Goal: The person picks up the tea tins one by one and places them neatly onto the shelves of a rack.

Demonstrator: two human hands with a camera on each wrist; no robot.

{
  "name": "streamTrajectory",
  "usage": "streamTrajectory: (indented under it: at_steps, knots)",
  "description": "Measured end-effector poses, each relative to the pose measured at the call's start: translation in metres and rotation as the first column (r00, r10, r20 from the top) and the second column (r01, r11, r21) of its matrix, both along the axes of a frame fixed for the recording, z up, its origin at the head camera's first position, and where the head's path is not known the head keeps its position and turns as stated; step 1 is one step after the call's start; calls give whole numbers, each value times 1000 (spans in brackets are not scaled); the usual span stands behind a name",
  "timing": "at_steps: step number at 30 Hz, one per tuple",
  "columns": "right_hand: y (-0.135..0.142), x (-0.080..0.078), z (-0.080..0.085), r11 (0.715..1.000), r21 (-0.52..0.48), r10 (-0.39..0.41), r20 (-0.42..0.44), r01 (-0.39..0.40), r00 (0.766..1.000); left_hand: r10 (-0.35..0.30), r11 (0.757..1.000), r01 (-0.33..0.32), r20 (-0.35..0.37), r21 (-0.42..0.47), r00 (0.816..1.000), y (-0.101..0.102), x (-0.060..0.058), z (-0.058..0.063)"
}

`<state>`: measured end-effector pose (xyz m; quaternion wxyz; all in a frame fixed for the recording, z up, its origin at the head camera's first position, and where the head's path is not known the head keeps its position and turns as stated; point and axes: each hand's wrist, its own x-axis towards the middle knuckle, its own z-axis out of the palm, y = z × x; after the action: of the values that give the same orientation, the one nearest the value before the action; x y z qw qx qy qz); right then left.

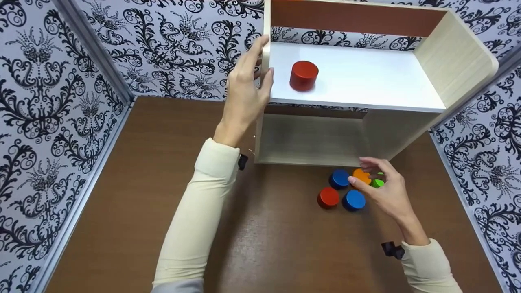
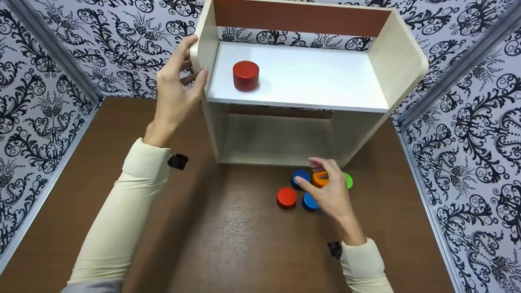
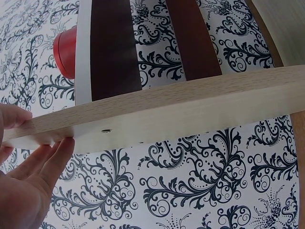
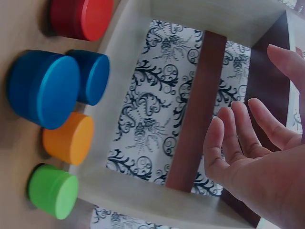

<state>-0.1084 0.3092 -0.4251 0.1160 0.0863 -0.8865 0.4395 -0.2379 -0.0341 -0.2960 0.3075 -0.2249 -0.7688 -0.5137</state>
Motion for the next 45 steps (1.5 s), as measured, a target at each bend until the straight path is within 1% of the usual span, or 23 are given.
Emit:
streamTrajectory:
  at_steps: [5, 11, 16, 21, 30, 36, 41, 45]
  knots:
    - [4, 1, -11, 1000, 0, -17, 12, 17, 1000, 14, 1000, -14, -18, -8, 1000, 0, 0, 0]
    - [11, 1, -28, 999, 23, -36, 17, 36, 999, 35, 999, -35, -3, -30, 999, 0, 2, 1]
    - [16, 2, -40, 997, 51, -52, 11, 52, 999, 38, 999, -39, -8, -33, 999, -1, 2, 2]
    - [19, 3, -50, 996, 56, -70, 21, 69, 997, 36, 999, -36, -9, -34, 999, -1, 2, 3]
    - [26, 7, -68, 992, 81, -106, 77, 99, 991, 33, 999, -33, -4, -33, 999, 0, 2, 2]
    - [32, 9, -82, 988, 94, -132, 129, 121, 983, 25, 999, -25, -3, -23, 1000, 0, 1, 2]
    - [37, 8, -93, 986, 86, -153, 175, 140, 973, 10, 1000, -10, -5, -4, 1000, 0, 1, 1]
    - [39, 8, -100, 989, 69, -146, 218, 134, 965, 15, 1000, -15, -3, -4, 1000, 0, 1, 1]
